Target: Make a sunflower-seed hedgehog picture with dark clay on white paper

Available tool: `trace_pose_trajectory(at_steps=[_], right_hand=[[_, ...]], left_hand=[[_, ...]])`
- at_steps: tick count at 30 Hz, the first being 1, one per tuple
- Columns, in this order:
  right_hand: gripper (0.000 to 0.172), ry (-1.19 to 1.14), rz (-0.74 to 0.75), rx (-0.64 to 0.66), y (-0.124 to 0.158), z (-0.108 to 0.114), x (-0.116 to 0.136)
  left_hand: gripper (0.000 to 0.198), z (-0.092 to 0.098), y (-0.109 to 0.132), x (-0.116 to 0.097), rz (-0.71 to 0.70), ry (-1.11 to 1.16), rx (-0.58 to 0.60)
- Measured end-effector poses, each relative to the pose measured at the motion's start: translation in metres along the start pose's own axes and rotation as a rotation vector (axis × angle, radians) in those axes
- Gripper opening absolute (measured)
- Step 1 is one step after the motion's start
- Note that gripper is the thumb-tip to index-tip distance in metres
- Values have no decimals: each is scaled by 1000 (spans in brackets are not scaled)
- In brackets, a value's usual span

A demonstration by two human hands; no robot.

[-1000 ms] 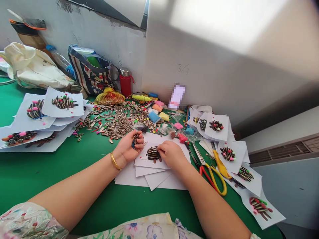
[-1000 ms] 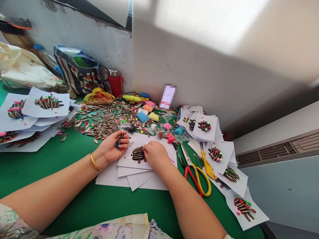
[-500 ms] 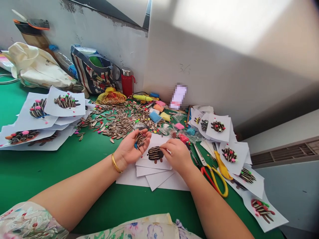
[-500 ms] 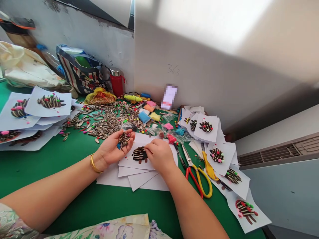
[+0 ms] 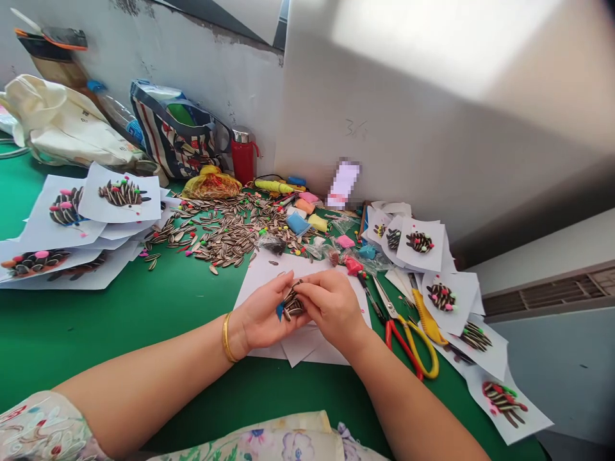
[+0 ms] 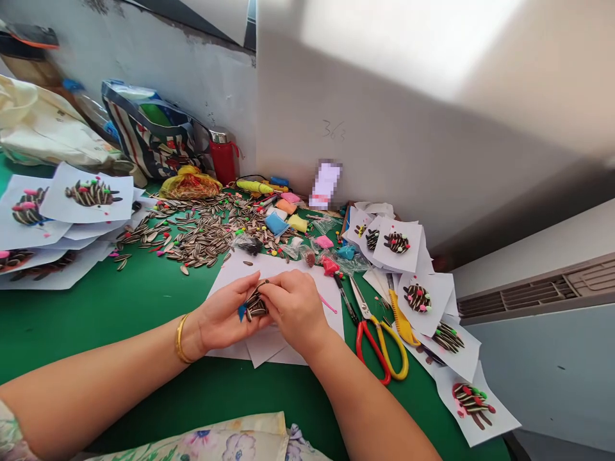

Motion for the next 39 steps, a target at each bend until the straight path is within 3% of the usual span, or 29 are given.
trace_pose_trajectory(at_steps=[10, 15, 21, 24, 28, 31, 35, 39], right_hand=[[12, -16, -109, 174, 0, -2, 3], [14, -232, -159, 73, 1, 3, 2], [9, -639, -495, -52, 3, 5, -15], [13, -727, -573, -57, 1, 4, -30], [21, -575, -619, 18, 0, 0, -53], [14, -311, -592, 135, 0, -4, -63], [17, -58, -477, 243, -2, -11, -64], [21, -7, -423, 274, -3, -18, -63]], left_hand=[[19, 3, 0, 7, 24, -62, -55], [24, 0, 3, 5, 33, -24, -21], [26, -2, 5, -1, 41, -15, -41], [24, -2, 4, -10, 43, -1, -67], [16, 2, 0, -33, -86, 56, -142], [16, 7, -4, -47, -178, 103, -168], [17, 13, -9, -52, -207, 122, -201], [16, 16, -11, -50, -213, 106, -214]])
Point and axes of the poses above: each hand's wrist, its own y-axis away from the middle knuckle, its own z-axis out of the back of the hand, x = y × z, the point moved 2 cm from there along -y, towards the middle knuckle, and after that the axes turned 5 degrees about -z, right-handed, at the moved point
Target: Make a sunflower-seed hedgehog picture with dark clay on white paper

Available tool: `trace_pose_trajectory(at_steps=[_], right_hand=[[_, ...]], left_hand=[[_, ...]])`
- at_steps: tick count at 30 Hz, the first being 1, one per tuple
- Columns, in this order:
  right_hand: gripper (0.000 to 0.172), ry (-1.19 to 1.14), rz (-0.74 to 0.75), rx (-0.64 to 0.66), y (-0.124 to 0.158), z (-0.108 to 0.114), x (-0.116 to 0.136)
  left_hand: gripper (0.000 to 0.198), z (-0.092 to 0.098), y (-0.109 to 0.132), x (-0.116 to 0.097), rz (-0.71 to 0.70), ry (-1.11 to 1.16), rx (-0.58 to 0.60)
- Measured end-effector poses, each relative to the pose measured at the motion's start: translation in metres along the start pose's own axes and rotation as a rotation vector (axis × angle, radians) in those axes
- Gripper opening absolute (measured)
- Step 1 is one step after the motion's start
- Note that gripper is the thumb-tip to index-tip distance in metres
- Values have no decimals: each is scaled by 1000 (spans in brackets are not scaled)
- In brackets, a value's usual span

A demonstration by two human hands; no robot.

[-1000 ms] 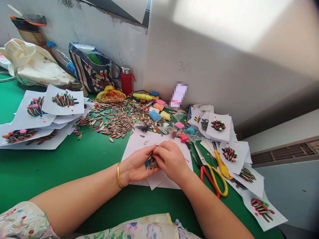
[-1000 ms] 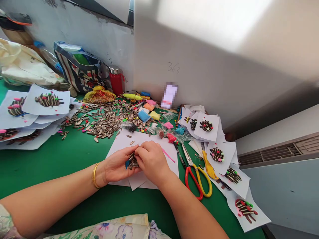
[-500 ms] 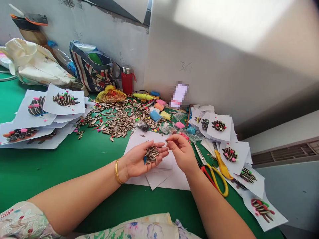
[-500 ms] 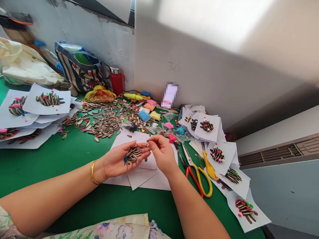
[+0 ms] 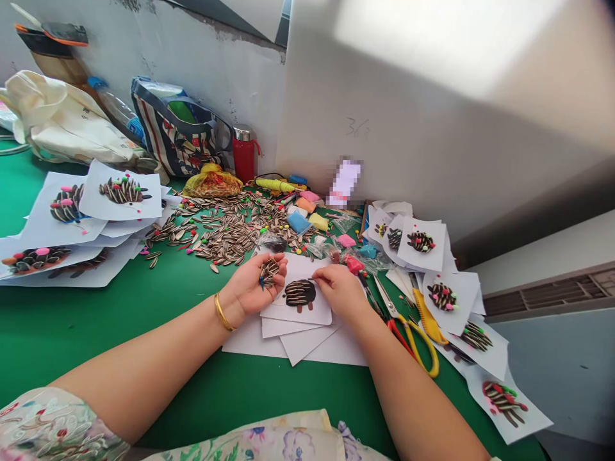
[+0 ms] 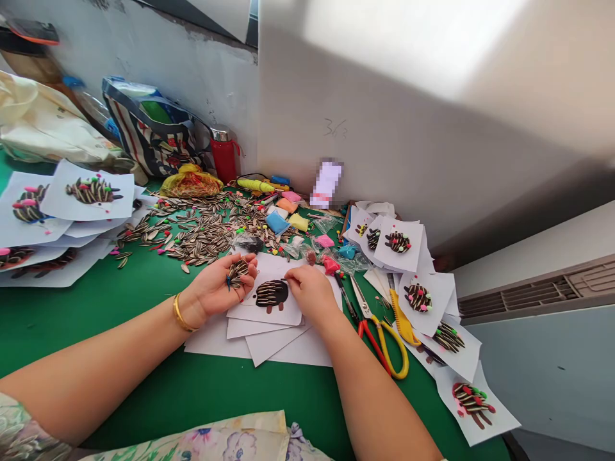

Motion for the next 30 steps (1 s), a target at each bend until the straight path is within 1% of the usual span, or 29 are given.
trace_pose_trajectory(at_steps=[9, 16, 21, 30], right_hand=[[20, -8, 10, 24, 0, -6, 4], [21, 77, 15, 34, -2, -11, 7], [23, 86, 5, 55, -5, -12, 8], [22, 108, 19, 81, -6, -11, 10]], left_hand=[[16, 2, -2, 0, -9, -17, -16], [16, 3, -2, 1, -10, -19, -32], [17, 3, -2, 1, -16, -27, -42], [17, 1, -2, 1, -8, -27, -17]])
Point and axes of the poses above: each hand's wrist, its own y-axis away from the middle knuckle, its own z-axis out of the back of the hand, x = y × z, the point moved 2 cm from there along -y, towards the middle knuckle, and after that the axes turned 5 degrees about -z, right-handed, at the moved point
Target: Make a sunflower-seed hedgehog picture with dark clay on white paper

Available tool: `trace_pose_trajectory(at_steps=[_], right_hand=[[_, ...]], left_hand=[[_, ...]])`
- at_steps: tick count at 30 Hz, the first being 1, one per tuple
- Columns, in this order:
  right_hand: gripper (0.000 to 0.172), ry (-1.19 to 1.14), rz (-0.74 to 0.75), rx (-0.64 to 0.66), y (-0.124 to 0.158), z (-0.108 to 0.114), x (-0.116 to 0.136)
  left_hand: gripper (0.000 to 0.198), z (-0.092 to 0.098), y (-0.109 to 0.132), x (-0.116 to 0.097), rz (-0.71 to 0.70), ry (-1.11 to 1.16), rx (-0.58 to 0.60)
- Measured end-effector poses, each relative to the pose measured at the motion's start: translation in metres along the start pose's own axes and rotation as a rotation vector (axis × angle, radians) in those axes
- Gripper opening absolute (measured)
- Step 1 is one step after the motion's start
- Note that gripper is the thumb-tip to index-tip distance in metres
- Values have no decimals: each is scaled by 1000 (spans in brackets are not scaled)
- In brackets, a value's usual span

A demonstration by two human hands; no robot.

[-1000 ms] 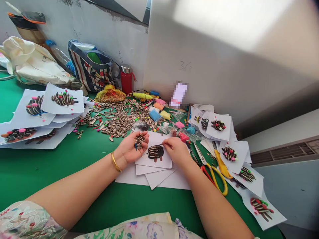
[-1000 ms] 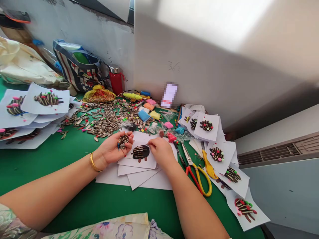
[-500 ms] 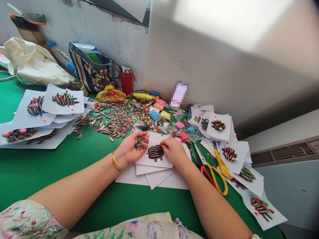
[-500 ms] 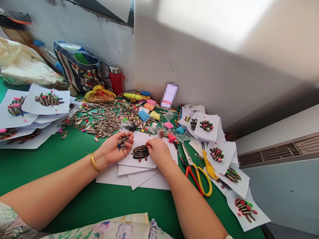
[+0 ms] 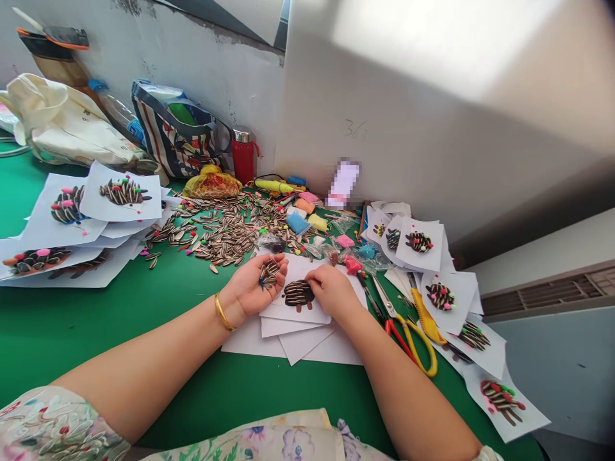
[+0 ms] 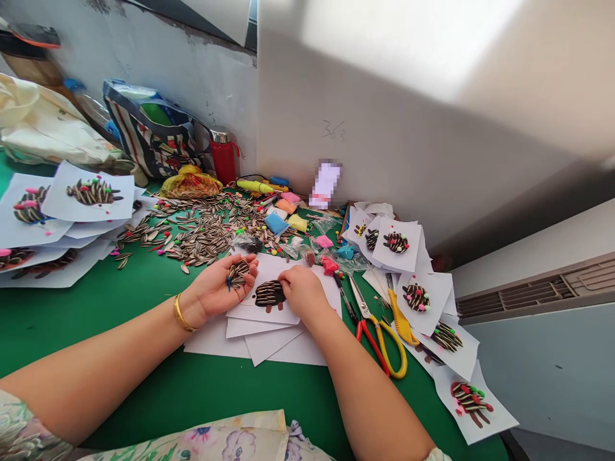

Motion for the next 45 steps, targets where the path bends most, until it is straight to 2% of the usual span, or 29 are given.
trace_pose_trajectory(at_steps=[4, 10, 12, 14, 19, 22, 26, 30, 32, 34, 36, 38, 45], right_hand=[[21, -41, 42, -50, 2, 2, -1], [21, -194, 160, -369, 17, 19, 9], [22, -232, 215, -428, 23, 24, 17], [23, -233, 254, -434, 27, 25, 25], [16, -210, 272, -386, 29, 20, 35], [15, -323, 237, -349, 30, 18, 37], [15, -536, 177, -347, 31, 25, 33], [9, -536, 99, -407, 26, 36, 12], [7, -472, -10, -355, 21, 36, -3], [8, -400, -90, -223, 16, 32, -15], [10, -330, -132, -91, 12, 26, -20], [12, -275, -140, -13, 11, 21, -19], [15, -201, -137, 22, 12, 14, -10]], left_hand=[[19, -3, 3, 0, -2, -4, 5], [26, -7, 10, 8, 53, -13, 121], [29, -8, 14, 15, 96, -41, 148], [33, -9, 18, 24, 141, -64, 171], [33, -12, 27, 41, 202, -99, 234], [31, -12, 29, 43, 199, -136, 243], [30, -12, 27, 38, 201, -120, 199], [23, -10, 19, 24, 135, -61, 121], [20, -9, 14, 14, 39, -11, 84], [20, -7, 9, 5, -32, 23, 43], [20, -5, 6, -1, -74, 36, 5], [20, -3, 3, -3, -85, 39, -9], [22, 4, -4, 0, -63, 49, -4]])
Point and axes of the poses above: each hand's wrist, its own y-axis away from the middle knuckle, its own z-axis out of the back of the hand, x = y × z, the point moved 2 cm from there along -y, towards the middle knuckle, and after that the axes turned 5 degrees about -z, right-handed, at the moved point
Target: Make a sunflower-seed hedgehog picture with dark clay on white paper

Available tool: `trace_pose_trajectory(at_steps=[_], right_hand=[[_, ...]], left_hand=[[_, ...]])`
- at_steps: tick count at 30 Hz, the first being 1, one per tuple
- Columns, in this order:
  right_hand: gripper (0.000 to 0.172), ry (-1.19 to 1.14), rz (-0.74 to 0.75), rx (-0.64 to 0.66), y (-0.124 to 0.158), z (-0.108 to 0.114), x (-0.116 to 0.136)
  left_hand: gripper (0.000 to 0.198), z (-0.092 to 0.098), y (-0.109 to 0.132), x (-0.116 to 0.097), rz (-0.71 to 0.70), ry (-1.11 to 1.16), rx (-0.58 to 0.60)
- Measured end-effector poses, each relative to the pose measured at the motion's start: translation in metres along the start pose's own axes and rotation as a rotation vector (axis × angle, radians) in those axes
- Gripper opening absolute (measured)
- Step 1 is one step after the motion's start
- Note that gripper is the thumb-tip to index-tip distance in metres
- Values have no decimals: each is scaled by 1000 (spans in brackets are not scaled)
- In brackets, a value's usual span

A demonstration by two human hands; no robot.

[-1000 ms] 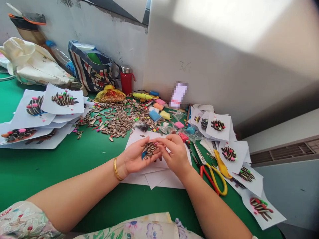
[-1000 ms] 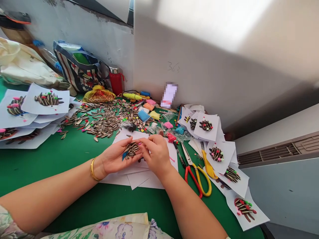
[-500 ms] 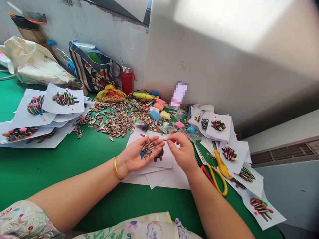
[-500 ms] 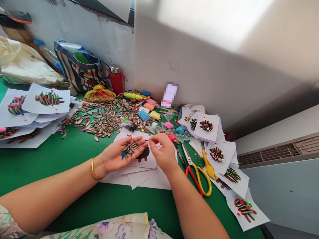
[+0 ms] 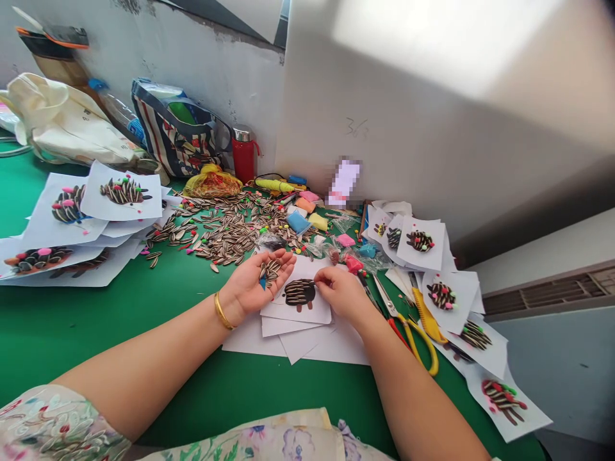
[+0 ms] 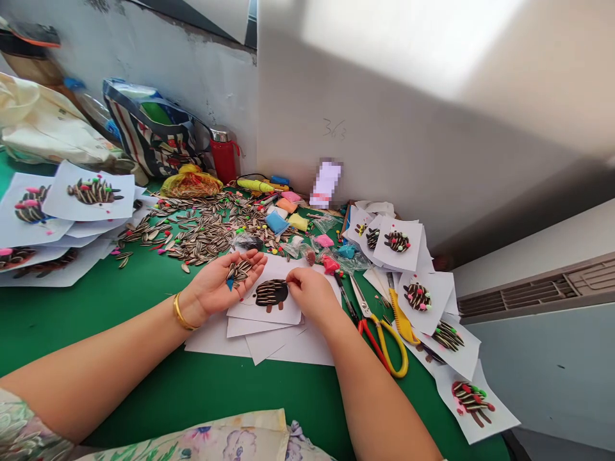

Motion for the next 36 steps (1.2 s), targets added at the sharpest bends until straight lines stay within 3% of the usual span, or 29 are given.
trace_pose_trajectory(at_steps=[14, 26, 32, 36], right_hand=[[20, 222, 115, 0, -3, -8, 9], [21, 218, 143, 2, -4, -8, 6], [17, 98, 257, -189, 7, 3, 13], [17, -13, 450, -280, 22, 3, 35]], left_hand=[[21, 2, -1, 2, 7, -3, 20], [20, -3, 4, 4, 18, -15, 31], [24, -7, 11, 6, 49, -18, 87], [29, -7, 17, 15, 143, -60, 151]])
Point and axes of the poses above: each hand's wrist, its own y-axis away from the middle knuckle, its own z-axis out of the back of the hand, x = y × z, the point moved 2 cm from there along -y, towards the middle knuckle, and after that the axes turned 5 degrees about -z, right-handed, at the moved point
